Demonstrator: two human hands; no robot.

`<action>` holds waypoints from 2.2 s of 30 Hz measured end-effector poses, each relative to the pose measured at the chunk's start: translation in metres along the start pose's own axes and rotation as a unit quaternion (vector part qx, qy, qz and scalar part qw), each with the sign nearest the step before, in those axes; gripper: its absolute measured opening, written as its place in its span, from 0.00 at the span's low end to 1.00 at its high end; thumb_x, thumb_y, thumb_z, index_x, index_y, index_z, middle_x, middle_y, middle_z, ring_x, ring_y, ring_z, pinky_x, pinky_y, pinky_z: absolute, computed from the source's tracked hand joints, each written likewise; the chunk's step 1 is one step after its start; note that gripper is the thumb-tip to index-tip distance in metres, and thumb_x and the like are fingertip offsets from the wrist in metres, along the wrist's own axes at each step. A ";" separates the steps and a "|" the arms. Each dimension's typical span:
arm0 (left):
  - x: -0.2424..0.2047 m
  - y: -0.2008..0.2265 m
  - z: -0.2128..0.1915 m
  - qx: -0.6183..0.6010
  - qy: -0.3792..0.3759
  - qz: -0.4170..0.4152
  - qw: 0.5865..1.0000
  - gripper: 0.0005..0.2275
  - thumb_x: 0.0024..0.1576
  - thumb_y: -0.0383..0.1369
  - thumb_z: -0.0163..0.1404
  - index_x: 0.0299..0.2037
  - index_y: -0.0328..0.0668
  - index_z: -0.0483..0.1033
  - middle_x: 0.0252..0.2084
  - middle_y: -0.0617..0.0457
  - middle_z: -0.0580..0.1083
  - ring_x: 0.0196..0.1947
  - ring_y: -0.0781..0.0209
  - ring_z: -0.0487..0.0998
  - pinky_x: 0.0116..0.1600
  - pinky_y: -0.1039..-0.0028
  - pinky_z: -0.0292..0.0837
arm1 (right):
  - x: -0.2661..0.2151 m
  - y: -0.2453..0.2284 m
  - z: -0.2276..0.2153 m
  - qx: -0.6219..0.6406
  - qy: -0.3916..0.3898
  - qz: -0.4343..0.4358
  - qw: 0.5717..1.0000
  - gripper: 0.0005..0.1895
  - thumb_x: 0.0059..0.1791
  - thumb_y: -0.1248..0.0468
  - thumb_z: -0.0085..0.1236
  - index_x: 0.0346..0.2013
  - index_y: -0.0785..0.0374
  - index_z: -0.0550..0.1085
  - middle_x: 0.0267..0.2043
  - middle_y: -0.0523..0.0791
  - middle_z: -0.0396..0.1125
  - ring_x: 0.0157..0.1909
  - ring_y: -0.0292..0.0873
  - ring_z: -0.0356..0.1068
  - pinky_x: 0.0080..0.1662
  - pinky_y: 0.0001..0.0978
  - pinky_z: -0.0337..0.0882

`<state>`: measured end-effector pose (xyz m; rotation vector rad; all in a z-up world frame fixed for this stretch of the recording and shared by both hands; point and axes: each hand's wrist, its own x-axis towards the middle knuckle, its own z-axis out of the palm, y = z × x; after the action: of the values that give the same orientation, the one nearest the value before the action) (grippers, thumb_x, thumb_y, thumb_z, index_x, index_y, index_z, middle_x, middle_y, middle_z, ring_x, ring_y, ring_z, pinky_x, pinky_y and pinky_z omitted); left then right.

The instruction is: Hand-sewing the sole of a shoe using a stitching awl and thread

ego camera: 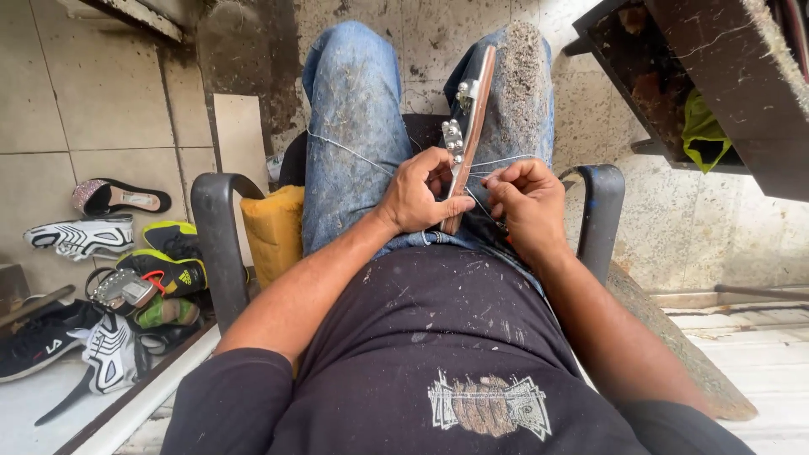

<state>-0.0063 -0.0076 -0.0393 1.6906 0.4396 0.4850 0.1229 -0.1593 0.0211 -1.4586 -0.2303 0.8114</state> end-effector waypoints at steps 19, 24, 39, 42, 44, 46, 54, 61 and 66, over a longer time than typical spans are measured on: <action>0.010 0.034 0.016 0.043 -0.072 -0.145 0.986 0.32 0.40 0.48 0.68 0.50 0.55 0.63 0.20 0.58 0.68 0.25 0.54 0.76 0.37 0.64 0.71 | 0.002 -0.008 -0.049 -0.041 -0.171 0.086 0.981 0.22 0.42 0.79 0.60 0.46 0.64 0.64 0.21 0.46 0.62 0.14 0.32 0.53 0.18 0.22 0.54; 0.011 0.030 0.020 0.028 -0.064 -0.165 0.984 0.30 0.40 0.43 0.68 0.52 0.54 0.66 0.18 0.59 0.70 0.24 0.58 0.76 0.36 0.68 0.72 | -0.005 0.004 -0.059 0.021 -0.157 0.050 0.986 0.12 0.42 0.80 0.59 0.32 0.65 0.67 0.19 0.45 0.61 0.16 0.31 0.55 0.20 0.22 0.57; 0.010 0.020 0.023 0.009 -0.052 -0.172 0.984 0.29 0.38 0.41 0.69 0.51 0.58 0.72 0.16 0.60 0.68 0.21 0.64 0.73 0.32 0.73 0.69 | -0.032 -0.029 -0.050 0.096 -0.048 0.198 0.974 0.15 0.43 0.80 0.52 0.31 0.56 0.65 0.20 0.36 0.51 0.20 0.29 0.46 0.23 0.25 0.53; 0.011 0.018 0.024 0.001 -0.050 -0.172 0.984 0.30 0.37 0.41 0.71 0.52 0.59 0.72 0.15 0.60 0.68 0.19 0.66 0.72 0.30 0.75 0.67 | -0.034 -0.029 -0.049 0.065 -0.055 0.161 0.983 0.15 0.42 0.81 0.54 0.30 0.58 0.64 0.20 0.39 0.55 0.20 0.31 0.48 0.22 0.26 0.54; 0.012 0.013 0.020 -0.016 -0.049 -0.173 0.984 0.29 0.38 0.40 0.70 0.52 0.57 0.72 0.15 0.61 0.68 0.19 0.66 0.72 0.30 0.75 0.67 | -0.024 -0.021 -0.055 0.004 -0.087 0.083 0.993 0.15 0.42 0.81 0.57 0.30 0.60 0.65 0.22 0.42 0.59 0.23 0.31 0.53 0.26 0.25 0.55; 0.010 0.013 0.011 -0.032 -0.049 -0.172 0.983 0.29 0.39 0.40 0.70 0.53 0.56 0.73 0.16 0.61 0.68 0.19 0.67 0.72 0.30 0.75 0.67 | -0.013 -0.015 -0.049 -0.054 -0.118 0.003 0.992 0.15 0.41 0.81 0.61 0.29 0.63 0.66 0.23 0.44 0.63 0.25 0.32 0.58 0.29 0.24 0.57; 0.002 -0.001 0.004 -0.076 -0.034 -0.199 0.977 0.30 0.41 0.40 0.72 0.56 0.52 0.76 0.13 0.63 0.66 0.14 0.75 0.66 0.25 0.85 0.60 | 0.023 -0.015 -0.021 -0.111 -0.140 -0.206 0.962 0.09 0.47 0.84 0.54 0.31 0.69 0.73 0.30 0.50 0.61 0.31 0.44 0.69 0.36 0.31 0.69; -0.001 0.013 -0.005 -0.081 -0.012 -0.210 0.974 0.29 0.43 0.35 0.72 0.57 0.44 0.76 0.13 0.63 0.65 0.14 0.80 0.66 0.25 0.88 0.61 | 0.011 -0.034 0.012 -0.633 0.058 -0.395 0.664 0.13 0.48 0.72 0.53 0.30 0.48 0.78 0.43 0.43 0.63 0.36 0.48 0.73 0.34 0.37 0.71; -0.004 0.026 -0.014 -0.044 -0.017 -0.216 0.975 0.31 0.44 0.35 0.71 0.58 0.37 0.74 0.14 0.62 0.63 0.14 0.75 0.68 0.26 0.83 0.66 | 0.019 -0.020 0.015 -0.668 -0.020 -0.364 0.648 0.17 0.44 0.62 0.66 0.47 0.50 0.79 0.47 0.49 0.62 0.45 0.52 0.64 0.41 0.42 0.62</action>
<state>-0.0166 -0.0030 -0.0114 1.4607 0.7282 0.1523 0.1343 -0.1344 0.0360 -2.3831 -1.6138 -0.1860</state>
